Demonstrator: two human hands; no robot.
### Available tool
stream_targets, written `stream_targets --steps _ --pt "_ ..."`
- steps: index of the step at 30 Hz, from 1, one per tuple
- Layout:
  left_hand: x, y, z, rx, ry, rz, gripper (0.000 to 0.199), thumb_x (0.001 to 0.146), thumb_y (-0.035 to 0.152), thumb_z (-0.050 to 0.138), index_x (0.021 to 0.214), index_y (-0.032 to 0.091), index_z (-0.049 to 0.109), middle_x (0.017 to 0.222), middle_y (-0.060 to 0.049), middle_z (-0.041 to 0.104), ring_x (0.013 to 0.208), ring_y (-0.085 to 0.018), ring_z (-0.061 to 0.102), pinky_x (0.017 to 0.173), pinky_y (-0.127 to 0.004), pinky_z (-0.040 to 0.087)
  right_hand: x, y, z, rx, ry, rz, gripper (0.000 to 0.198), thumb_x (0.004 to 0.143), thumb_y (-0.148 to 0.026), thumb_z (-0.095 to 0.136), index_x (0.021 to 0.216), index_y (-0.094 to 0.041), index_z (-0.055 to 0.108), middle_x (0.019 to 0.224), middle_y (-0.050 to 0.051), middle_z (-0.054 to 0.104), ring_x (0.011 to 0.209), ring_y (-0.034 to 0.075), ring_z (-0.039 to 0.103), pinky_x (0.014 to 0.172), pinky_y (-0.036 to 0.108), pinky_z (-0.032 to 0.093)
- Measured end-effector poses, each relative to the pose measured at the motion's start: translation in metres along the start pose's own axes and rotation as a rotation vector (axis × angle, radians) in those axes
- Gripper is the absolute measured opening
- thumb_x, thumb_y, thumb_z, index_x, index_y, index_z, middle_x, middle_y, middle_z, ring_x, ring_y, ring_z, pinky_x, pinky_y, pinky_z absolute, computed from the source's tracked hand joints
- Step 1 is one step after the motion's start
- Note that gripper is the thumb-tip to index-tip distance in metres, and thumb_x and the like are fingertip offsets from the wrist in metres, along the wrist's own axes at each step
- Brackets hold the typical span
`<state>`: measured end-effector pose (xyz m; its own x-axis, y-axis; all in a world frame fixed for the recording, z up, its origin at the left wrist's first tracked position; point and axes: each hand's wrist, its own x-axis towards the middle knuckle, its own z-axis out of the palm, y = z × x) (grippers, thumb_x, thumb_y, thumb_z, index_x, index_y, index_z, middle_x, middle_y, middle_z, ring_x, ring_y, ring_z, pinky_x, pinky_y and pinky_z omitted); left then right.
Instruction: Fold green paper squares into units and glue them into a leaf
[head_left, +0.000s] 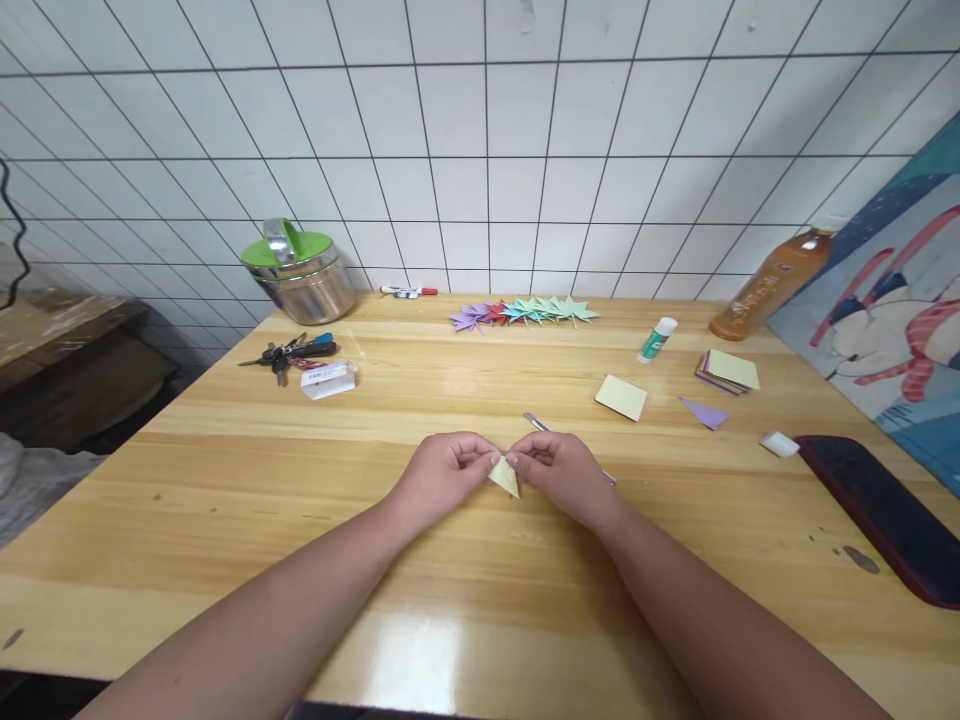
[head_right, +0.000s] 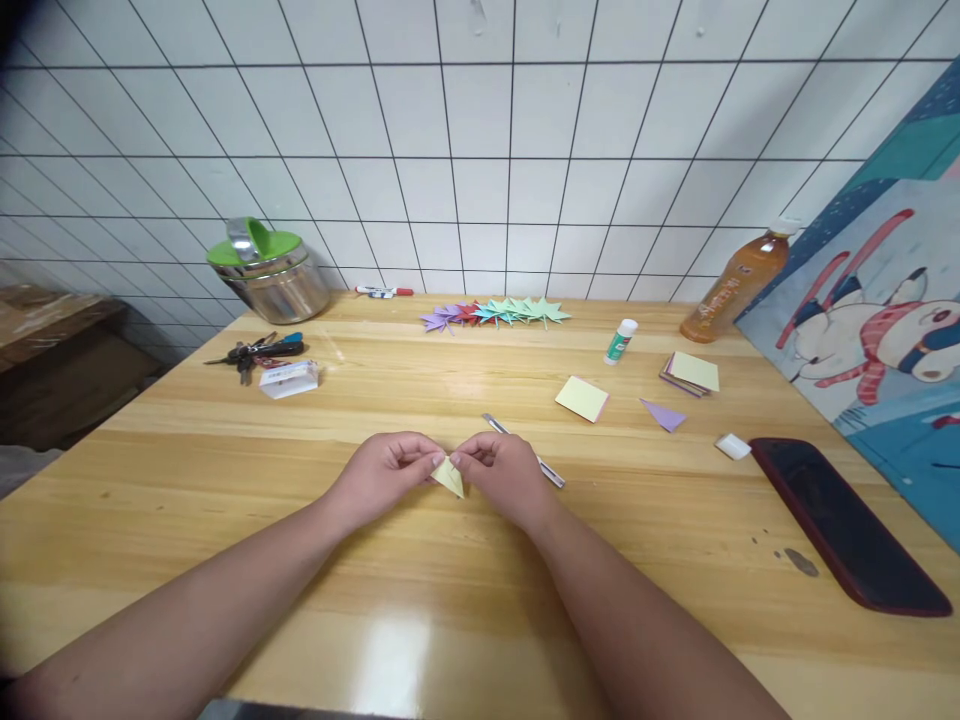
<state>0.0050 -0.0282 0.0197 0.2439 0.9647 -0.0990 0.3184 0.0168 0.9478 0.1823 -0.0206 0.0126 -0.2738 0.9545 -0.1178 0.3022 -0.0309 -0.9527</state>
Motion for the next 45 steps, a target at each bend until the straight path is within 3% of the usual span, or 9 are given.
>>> stream_targets --steps 13,23,31,36,40,43,45 --pt "-0.001 -0.0034 0.0024 -0.022 -0.041 -0.004 0.018 0.075 0.032 0.059 0.075 0.016 0.068 0.073 -0.004 0.071 0.066 -0.016 0.064 0.062 -0.023 0.047 -0.0005 -0.0011 -0.0045 -0.069 -0.037 0.002 0.013 0.07 -0.031 0.063 0.07 -0.019 0.067 0.067 0.0 0.068 0.061 0.013 0.061 0.057 0.022 0.046" --pt "-0.0027 -0.0009 -0.0001 0.093 0.031 0.035 0.018 0.074 0.033 0.059 0.073 0.017 0.069 0.071 -0.003 0.071 0.064 -0.016 0.063 0.058 -0.022 0.045 -0.0022 -0.0002 -0.0023 -0.1 -0.025 -0.047 0.019 0.073 -0.037 0.061 0.076 -0.02 0.067 0.071 0.0 0.068 0.065 0.014 0.061 0.059 0.023 0.047" --pt "-0.0032 -0.0023 0.0008 0.168 -0.021 0.076 0.021 0.076 0.034 0.057 0.073 0.018 0.07 0.068 -0.002 0.071 0.059 -0.015 0.061 0.053 -0.02 0.041 -0.0001 -0.0003 -0.0041 -0.103 -0.061 -0.063 0.014 0.073 -0.028 0.059 0.066 -0.018 0.066 0.059 -0.002 0.062 0.058 0.012 0.057 0.056 0.022 0.044" --pt "0.0002 -0.0048 -0.0017 0.071 0.039 0.059 0.02 0.075 0.034 0.058 0.074 0.017 0.069 0.07 -0.004 0.071 0.063 -0.016 0.063 0.058 -0.022 0.045 -0.0001 -0.0004 -0.0035 0.096 -0.086 -0.026 0.023 0.078 -0.039 0.055 0.075 -0.019 0.066 0.066 -0.001 0.064 0.063 0.013 0.06 0.063 0.024 0.049" --pt "0.0001 -0.005 -0.0011 0.065 0.062 0.062 0.023 0.076 0.037 0.057 0.073 0.016 0.067 0.069 -0.004 0.069 0.062 -0.016 0.062 0.057 -0.022 0.045 0.0009 0.0009 -0.0008 0.183 -0.071 0.0 0.024 0.074 -0.041 0.061 0.079 -0.018 0.065 0.071 0.0 0.065 0.064 0.013 0.06 0.062 0.025 0.049" --pt "-0.0013 -0.0047 0.0001 0.097 0.056 0.056 0.024 0.077 0.038 0.056 0.075 0.016 0.067 0.07 -0.004 0.068 0.062 -0.015 0.06 0.056 -0.022 0.043 0.0008 0.0008 0.0 0.109 -0.038 -0.057 0.019 0.075 -0.036 0.06 0.075 -0.018 0.064 0.068 -0.001 0.063 0.061 0.012 0.058 0.059 0.024 0.046" --pt "-0.0026 -0.0042 0.0005 0.172 0.023 0.071 0.025 0.078 0.038 0.054 0.073 0.016 0.066 0.065 -0.002 0.065 0.058 -0.013 0.056 0.053 -0.021 0.04 -0.0011 -0.0011 -0.0013 -0.061 -0.014 -0.123 0.016 0.079 -0.031 0.055 0.073 -0.019 0.062 0.065 -0.001 0.062 0.06 0.012 0.057 0.057 0.023 0.044"
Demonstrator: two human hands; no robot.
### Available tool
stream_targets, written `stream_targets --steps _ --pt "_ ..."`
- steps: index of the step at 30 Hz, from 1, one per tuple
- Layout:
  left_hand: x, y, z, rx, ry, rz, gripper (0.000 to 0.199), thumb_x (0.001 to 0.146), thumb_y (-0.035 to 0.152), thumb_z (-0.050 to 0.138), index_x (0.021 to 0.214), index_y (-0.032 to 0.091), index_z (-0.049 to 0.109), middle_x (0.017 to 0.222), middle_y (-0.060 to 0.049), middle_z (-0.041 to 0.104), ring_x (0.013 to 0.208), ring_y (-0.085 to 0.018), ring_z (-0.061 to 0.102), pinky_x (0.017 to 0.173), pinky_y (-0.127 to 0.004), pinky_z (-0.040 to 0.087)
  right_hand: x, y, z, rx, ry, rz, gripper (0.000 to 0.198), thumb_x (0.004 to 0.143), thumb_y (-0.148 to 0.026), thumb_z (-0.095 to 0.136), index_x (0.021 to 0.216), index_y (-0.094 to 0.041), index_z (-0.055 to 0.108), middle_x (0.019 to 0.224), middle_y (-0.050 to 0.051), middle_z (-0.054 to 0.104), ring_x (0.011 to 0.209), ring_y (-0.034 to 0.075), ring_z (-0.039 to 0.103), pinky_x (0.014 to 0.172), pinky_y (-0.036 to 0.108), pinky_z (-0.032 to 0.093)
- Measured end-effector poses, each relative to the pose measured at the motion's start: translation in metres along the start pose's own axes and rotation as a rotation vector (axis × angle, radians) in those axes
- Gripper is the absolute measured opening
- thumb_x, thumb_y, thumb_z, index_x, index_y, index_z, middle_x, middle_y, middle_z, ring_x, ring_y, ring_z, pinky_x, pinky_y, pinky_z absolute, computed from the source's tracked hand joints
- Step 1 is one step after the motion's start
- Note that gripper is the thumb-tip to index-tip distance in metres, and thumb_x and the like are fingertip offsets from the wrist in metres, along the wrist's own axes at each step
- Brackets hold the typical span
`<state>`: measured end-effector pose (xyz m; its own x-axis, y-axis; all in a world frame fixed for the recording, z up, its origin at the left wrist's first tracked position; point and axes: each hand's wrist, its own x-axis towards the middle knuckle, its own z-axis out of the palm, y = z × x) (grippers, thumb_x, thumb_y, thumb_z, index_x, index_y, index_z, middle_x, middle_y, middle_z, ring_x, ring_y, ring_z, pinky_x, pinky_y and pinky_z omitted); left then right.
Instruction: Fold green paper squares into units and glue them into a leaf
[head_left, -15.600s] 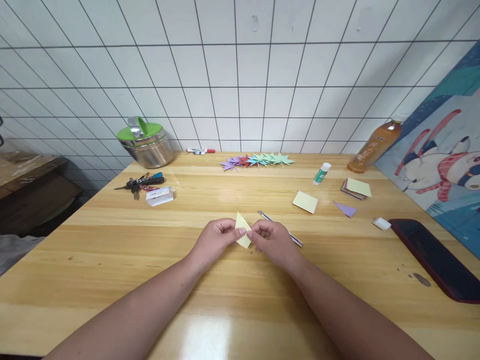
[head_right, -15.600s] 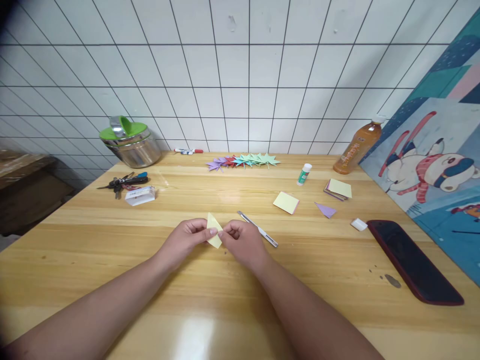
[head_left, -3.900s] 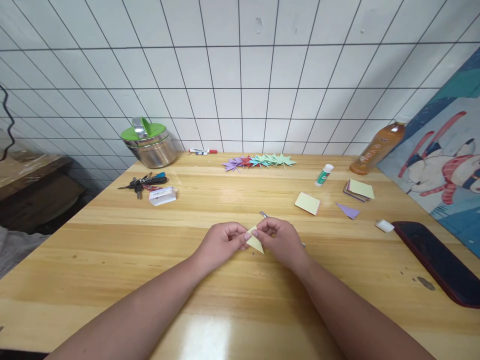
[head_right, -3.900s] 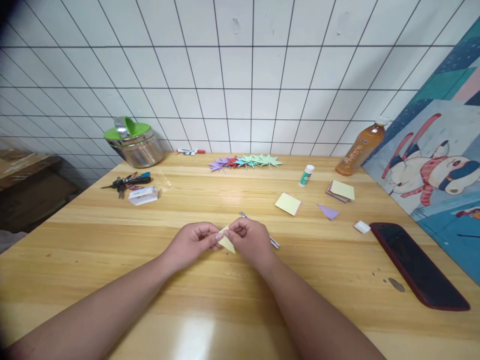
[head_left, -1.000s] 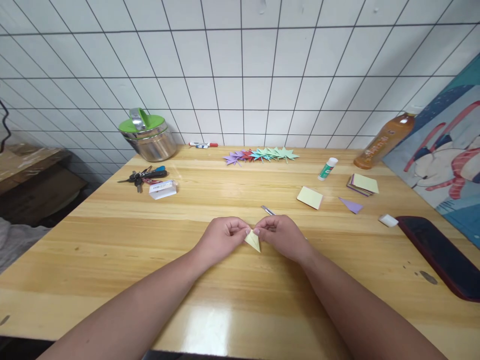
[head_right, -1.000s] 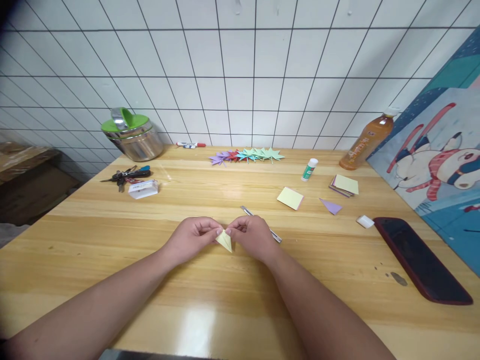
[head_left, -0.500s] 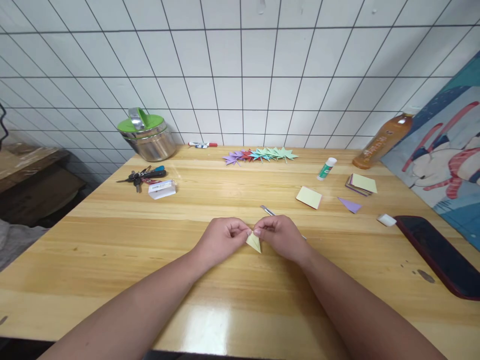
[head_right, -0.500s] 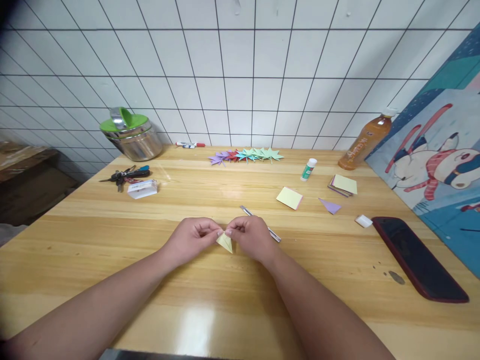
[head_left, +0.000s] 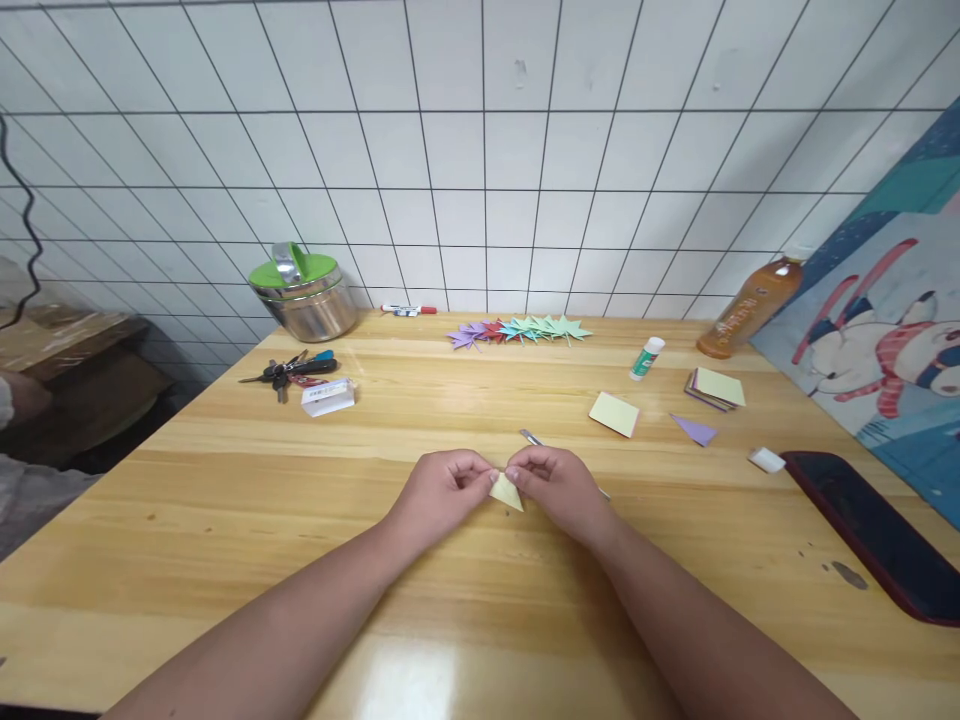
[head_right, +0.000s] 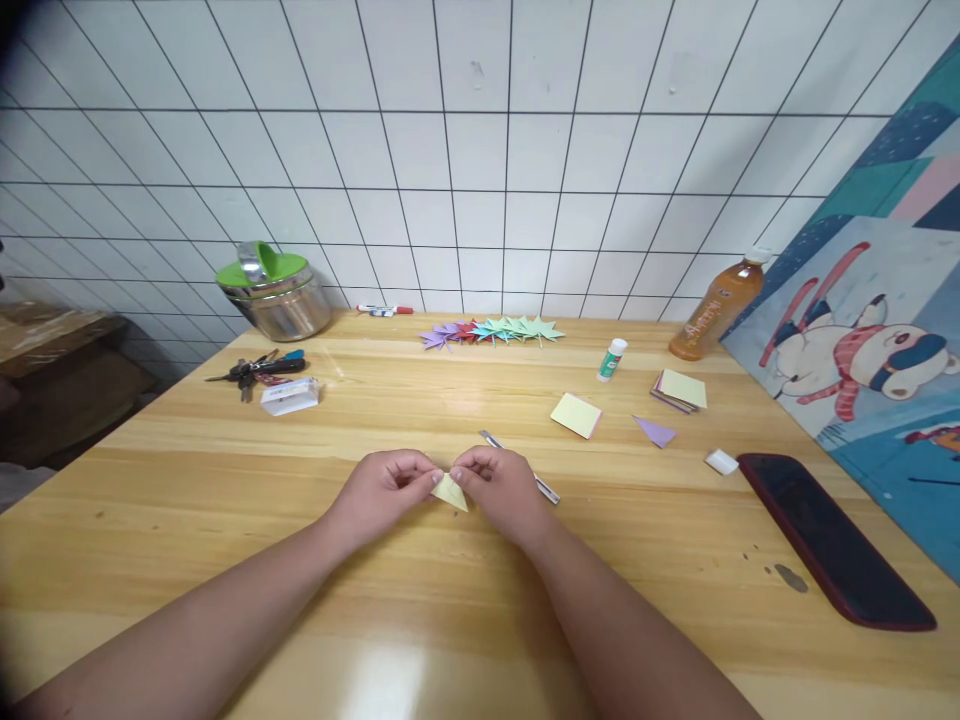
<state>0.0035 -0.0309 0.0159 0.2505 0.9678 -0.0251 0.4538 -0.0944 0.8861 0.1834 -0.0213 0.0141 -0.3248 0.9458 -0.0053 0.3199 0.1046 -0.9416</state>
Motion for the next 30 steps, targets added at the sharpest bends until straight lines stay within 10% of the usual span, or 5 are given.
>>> stream_targets --steps 7,12,16,30 --pt "-0.003 0.003 -0.001 0.146 -0.149 0.084 0.027 0.08 0.035 0.052 0.06 0.016 0.059 0.052 0.005 0.048 0.049 -0.008 0.038 0.048 -0.019 0.027 -0.01 -0.012 -0.008 -0.609 -0.035 -0.38 0.019 0.086 -0.02 0.045 0.081 -0.023 0.063 0.082 0.002 0.065 0.081 0.016 0.057 0.073 0.029 0.041" --pt "0.001 0.005 -0.006 -0.118 -0.055 -0.01 0.028 0.078 0.037 0.055 0.064 0.014 0.061 0.054 0.002 0.052 0.052 -0.01 0.044 0.051 -0.02 0.033 -0.007 -0.011 -0.002 -0.19 0.206 -0.155 0.034 0.079 -0.034 0.057 0.111 -0.022 0.052 0.1 0.006 0.063 0.085 0.016 0.059 0.067 0.027 0.048" --pt "0.001 0.002 -0.004 -0.124 -0.047 0.001 0.028 0.077 0.037 0.056 0.064 0.014 0.063 0.055 0.002 0.053 0.054 -0.01 0.045 0.053 -0.02 0.034 -0.003 -0.01 0.002 -0.017 0.113 -0.013 0.017 0.076 -0.033 0.058 0.085 -0.019 0.06 0.081 0.003 0.065 0.076 0.015 0.06 0.065 0.026 0.047" --pt "0.001 -0.004 0.002 -0.065 -0.214 -0.003 0.023 0.078 0.036 0.055 0.076 0.016 0.066 0.064 0.001 0.06 0.056 -0.011 0.049 0.052 -0.019 0.034 -0.004 -0.007 -0.002 -0.442 0.031 -0.211 0.009 0.079 -0.017 0.055 0.073 -0.022 0.059 0.073 -0.003 0.062 0.069 0.012 0.054 0.063 0.024 0.037"
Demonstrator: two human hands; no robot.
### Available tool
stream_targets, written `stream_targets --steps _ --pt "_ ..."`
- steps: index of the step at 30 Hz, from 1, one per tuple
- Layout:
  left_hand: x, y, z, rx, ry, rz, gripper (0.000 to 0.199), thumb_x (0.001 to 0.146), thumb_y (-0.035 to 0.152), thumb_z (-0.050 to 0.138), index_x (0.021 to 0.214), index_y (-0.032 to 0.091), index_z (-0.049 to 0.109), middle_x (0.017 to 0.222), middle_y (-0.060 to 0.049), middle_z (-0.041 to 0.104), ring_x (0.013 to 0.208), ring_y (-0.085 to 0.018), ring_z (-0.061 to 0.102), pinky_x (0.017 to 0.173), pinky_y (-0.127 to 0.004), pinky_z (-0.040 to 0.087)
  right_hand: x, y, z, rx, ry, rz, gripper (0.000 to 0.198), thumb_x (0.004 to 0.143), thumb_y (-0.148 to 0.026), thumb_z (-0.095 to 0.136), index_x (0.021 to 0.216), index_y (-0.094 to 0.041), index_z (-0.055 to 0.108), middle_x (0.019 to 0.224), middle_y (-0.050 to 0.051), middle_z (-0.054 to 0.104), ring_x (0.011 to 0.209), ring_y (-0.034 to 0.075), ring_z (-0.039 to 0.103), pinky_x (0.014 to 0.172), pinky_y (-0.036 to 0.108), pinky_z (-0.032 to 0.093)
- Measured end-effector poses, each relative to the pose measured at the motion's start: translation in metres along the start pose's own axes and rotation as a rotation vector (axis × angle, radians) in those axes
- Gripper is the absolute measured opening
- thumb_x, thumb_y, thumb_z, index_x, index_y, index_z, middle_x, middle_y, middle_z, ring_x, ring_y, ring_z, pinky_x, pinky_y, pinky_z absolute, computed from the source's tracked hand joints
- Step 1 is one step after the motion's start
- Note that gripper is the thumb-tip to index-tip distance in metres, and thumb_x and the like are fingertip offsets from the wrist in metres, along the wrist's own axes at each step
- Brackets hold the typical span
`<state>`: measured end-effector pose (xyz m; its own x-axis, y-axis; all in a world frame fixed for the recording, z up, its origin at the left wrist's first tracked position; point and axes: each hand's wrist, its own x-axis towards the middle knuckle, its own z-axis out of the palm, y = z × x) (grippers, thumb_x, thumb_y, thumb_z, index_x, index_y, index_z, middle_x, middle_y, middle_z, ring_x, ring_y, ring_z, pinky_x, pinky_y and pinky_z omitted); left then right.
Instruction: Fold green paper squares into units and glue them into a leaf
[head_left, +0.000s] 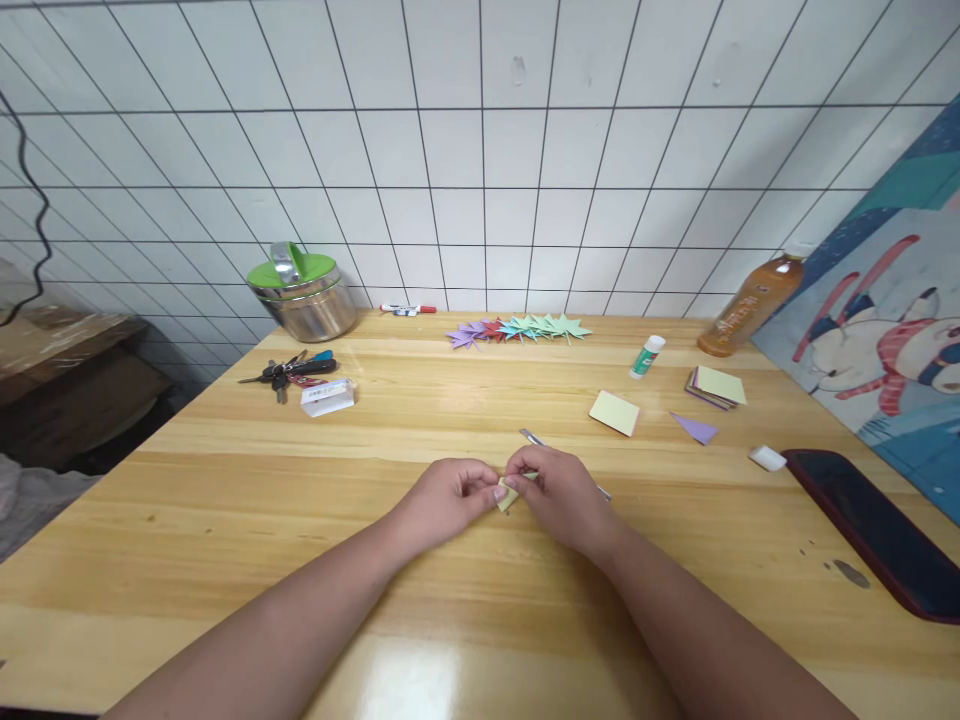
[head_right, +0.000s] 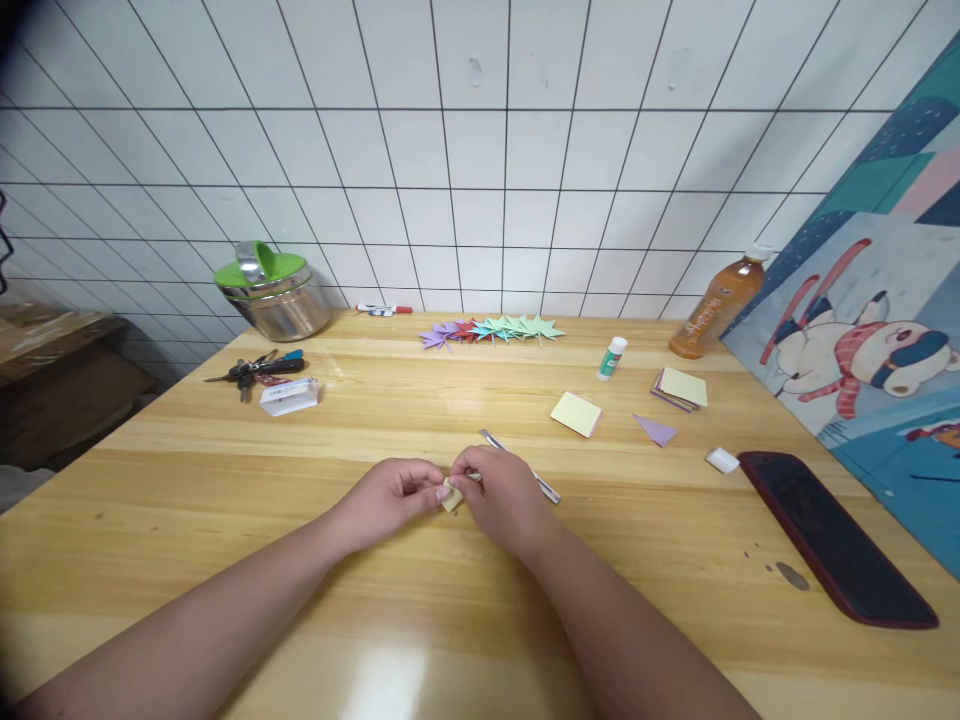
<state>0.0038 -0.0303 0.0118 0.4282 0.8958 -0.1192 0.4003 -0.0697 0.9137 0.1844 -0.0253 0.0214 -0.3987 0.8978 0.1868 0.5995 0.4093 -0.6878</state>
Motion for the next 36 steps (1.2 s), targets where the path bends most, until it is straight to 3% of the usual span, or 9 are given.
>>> stream_targets --steps 2,4,8,13,19,24,31,36 --pt "0.0 0.0 0.0 -0.009 -0.013 -0.013 0.022 0.078 0.035 0.056 0.072 0.016 0.066 0.062 0.0 0.061 0.055 -0.011 0.051 0.052 -0.02 0.035 0.0 0.001 0.002 0.003 -0.001 -0.01 0.009 0.079 -0.017 0.054 0.073 -0.022 0.059 0.073 -0.003 0.062 0.069 0.012 0.054 0.063 0.024 0.038" --pt "0.001 0.002 -0.001 -0.049 0.018 -0.039 0.023 0.076 0.035 0.058 0.067 0.015 0.065 0.06 -0.001 0.062 0.056 -0.012 0.054 0.053 -0.02 0.038 -0.001 0.001 0.003 0.052 0.05 0.001 0.008 0.08 -0.02 0.054 0.084 -0.023 0.059 0.079 -0.001 0.063 0.069 0.012 0.055 0.062 0.024 0.041" --pt "0.002 0.007 -0.007 -0.285 0.128 -0.104 0.024 0.072 0.036 0.065 0.067 0.013 0.065 0.06 -0.003 0.065 0.056 -0.012 0.058 0.058 -0.022 0.044 -0.005 -0.002 -0.003 0.064 0.223 -0.093 0.038 0.079 -0.023 0.056 0.116 -0.022 0.048 0.095 0.005 0.059 0.073 0.014 0.054 0.061 0.025 0.045" --pt "0.001 0.01 -0.012 -0.622 0.117 -0.197 0.022 0.069 0.033 0.071 0.07 0.013 0.063 0.063 -0.003 0.067 0.056 -0.01 0.06 0.06 -0.02 0.047 -0.008 -0.004 -0.008 -0.193 0.101 -0.383 0.031 0.083 -0.012 0.045 0.109 -0.026 0.056 0.086 0.004 0.06 0.08 0.017 0.054 0.072 0.029 0.042" --pt "-0.001 0.01 -0.01 -0.747 0.057 -0.263 0.022 0.066 0.032 0.074 0.068 0.012 0.062 0.061 -0.003 0.067 0.054 -0.009 0.06 0.058 -0.018 0.047 -0.006 0.003 -0.003 -0.237 0.097 -0.44 0.022 0.086 -0.018 0.048 0.101 -0.027 0.062 0.088 0.004 0.064 0.082 0.016 0.056 0.071 0.027 0.041" --pt "-0.001 0.011 -0.009 -0.687 0.085 -0.204 0.023 0.066 0.033 0.073 0.068 0.012 0.064 0.063 -0.003 0.067 0.057 -0.01 0.06 0.06 -0.02 0.048 -0.005 -0.002 -0.004 -0.061 0.054 -0.29 0.016 0.086 -0.025 0.05 0.088 -0.026 0.066 0.083 0.003 0.067 0.079 0.014 0.06 0.071 0.026 0.043" --pt "0.0 0.012 -0.006 -0.462 0.152 -0.028 0.026 0.071 0.037 0.068 0.071 0.011 0.068 0.065 -0.004 0.066 0.059 -0.012 0.057 0.061 -0.023 0.046 0.0 -0.009 0.01 0.553 0.149 0.113 0.01 0.078 -0.03 0.059 0.076 -0.02 0.062 0.073 0.002 0.067 0.067 0.015 0.064 0.057 0.024 0.049" --pt "0.0 0.014 -0.006 -0.374 0.149 0.013 0.027 0.072 0.039 0.066 0.067 0.012 0.069 0.061 -0.002 0.064 0.059 -0.012 0.055 0.06 -0.023 0.043 0.0 -0.013 0.012 0.57 0.201 0.186 0.011 0.076 -0.03 0.059 0.073 -0.019 0.059 0.069 0.001 0.064 0.063 0.014 0.062 0.05 0.021 0.046"
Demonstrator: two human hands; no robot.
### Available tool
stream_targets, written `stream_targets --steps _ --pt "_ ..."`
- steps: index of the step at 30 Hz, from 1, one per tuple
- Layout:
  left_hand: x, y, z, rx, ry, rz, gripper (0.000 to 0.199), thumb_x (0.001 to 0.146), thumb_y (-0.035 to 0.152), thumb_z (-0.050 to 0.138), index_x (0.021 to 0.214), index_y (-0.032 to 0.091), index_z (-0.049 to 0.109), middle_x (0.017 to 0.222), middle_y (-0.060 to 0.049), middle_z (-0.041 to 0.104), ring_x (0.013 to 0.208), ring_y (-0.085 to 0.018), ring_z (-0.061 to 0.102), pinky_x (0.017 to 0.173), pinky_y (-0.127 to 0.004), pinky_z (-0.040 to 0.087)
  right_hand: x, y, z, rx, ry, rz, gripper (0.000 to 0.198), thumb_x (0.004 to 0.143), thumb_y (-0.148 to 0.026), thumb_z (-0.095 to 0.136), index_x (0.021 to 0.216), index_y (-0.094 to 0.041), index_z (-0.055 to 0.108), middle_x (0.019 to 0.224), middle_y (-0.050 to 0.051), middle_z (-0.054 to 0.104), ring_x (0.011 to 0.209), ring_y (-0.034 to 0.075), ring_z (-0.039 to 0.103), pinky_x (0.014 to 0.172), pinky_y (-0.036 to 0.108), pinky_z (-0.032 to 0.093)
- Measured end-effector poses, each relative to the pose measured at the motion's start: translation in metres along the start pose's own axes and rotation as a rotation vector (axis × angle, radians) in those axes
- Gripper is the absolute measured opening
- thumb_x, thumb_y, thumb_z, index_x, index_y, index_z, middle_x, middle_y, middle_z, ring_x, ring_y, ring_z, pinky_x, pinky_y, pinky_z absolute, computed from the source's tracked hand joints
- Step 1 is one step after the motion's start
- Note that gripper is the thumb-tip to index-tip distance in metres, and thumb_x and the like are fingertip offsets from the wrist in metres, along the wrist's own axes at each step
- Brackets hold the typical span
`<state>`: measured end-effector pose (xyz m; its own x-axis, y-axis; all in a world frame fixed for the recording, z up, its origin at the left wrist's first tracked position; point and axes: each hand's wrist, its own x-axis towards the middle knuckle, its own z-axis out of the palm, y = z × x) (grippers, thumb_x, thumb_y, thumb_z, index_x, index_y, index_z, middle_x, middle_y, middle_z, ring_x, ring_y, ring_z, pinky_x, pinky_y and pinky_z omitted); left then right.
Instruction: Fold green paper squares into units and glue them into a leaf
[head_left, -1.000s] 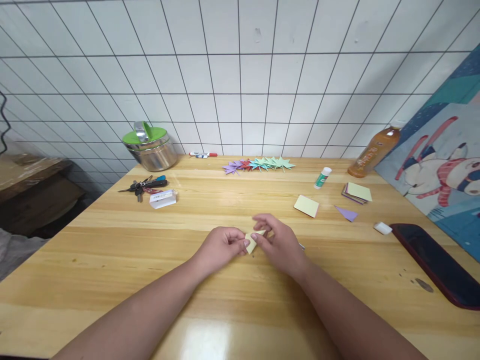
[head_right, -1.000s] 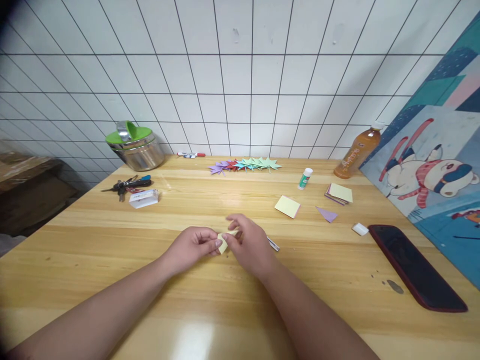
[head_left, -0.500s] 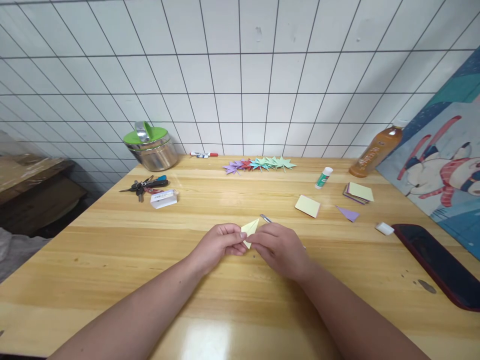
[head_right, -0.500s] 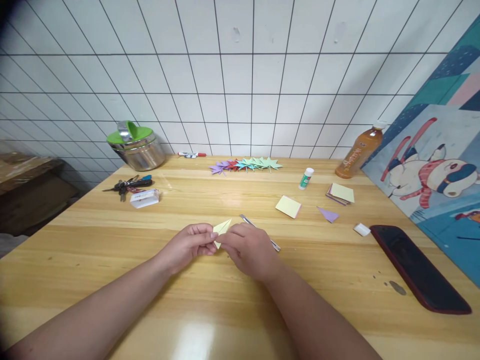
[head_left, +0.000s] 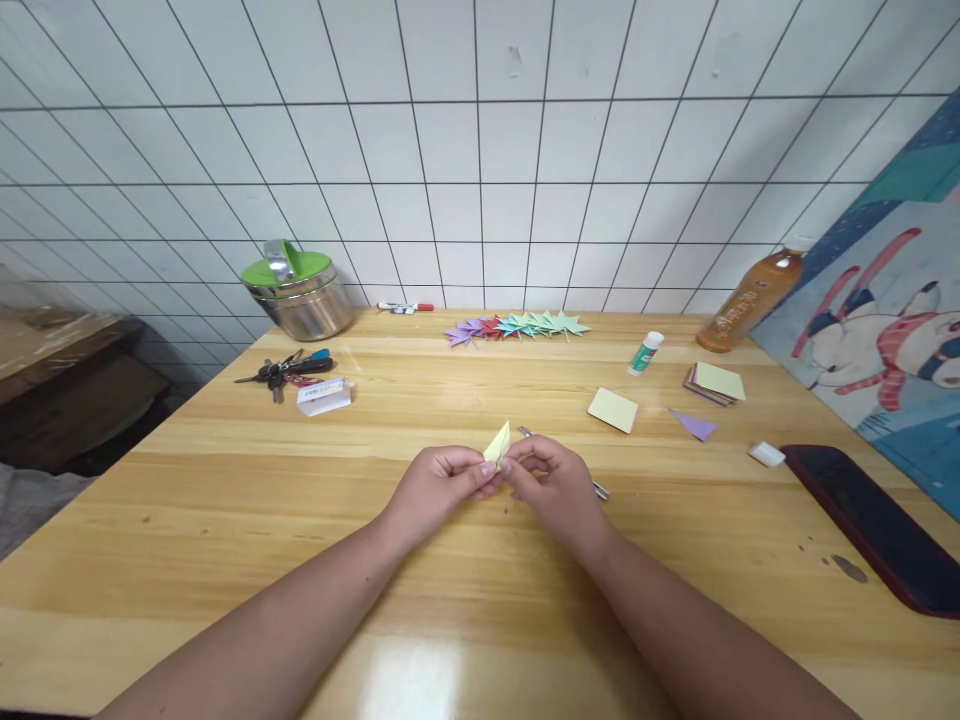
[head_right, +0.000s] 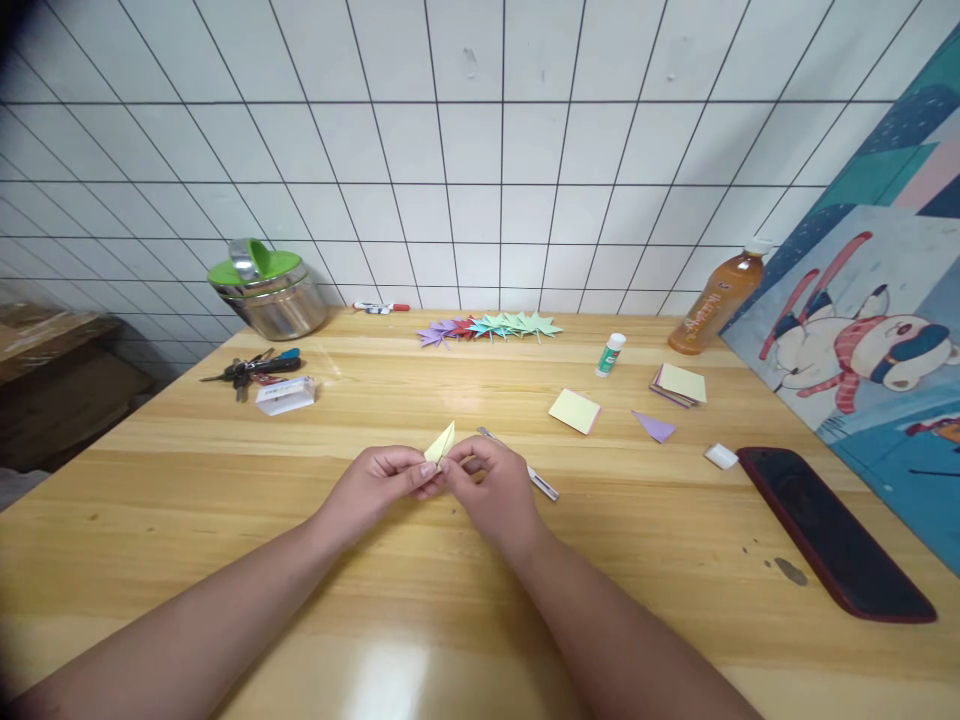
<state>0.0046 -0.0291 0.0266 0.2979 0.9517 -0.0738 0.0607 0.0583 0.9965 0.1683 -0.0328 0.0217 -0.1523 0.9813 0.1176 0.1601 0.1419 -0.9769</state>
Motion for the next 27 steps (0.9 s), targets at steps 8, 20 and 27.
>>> stream_targets --steps 8,20,27 --pt "-0.001 0.0017 0.0013 0.093 -0.025 0.009 0.03 0.075 0.041 0.062 0.069 0.012 0.069 0.062 -0.003 0.064 0.06 -0.013 0.055 0.06 -0.022 0.042 -0.0012 -0.0038 -0.0012 -0.185 0.099 -0.133 0.008 0.075 -0.022 0.057 0.069 -0.019 0.06 0.067 0.0 0.06 0.058 0.011 0.052 0.05 0.02 0.042" --pt "-0.002 0.0023 0.0071 0.106 0.091 0.027 0.021 0.073 0.035 0.062 0.066 0.015 0.065 0.065 -0.001 0.067 0.059 -0.012 0.058 0.06 -0.022 0.045 -0.0009 -0.0028 0.002 0.035 0.085 0.022 0.039 0.071 -0.033 0.064 0.106 -0.022 0.049 0.087 0.001 0.061 0.059 0.011 0.058 0.049 0.021 0.046" --pt "-0.0023 0.0021 0.0053 0.168 0.095 0.039 0.02 0.074 0.033 0.061 0.066 0.015 0.065 0.065 -0.002 0.067 0.06 -0.012 0.059 0.059 -0.021 0.046 0.0035 0.0023 0.0008 0.181 -0.06 0.155 0.021 0.069 -0.038 0.065 0.067 -0.018 0.06 0.066 0.002 0.064 0.059 0.014 0.059 0.056 0.025 0.048"
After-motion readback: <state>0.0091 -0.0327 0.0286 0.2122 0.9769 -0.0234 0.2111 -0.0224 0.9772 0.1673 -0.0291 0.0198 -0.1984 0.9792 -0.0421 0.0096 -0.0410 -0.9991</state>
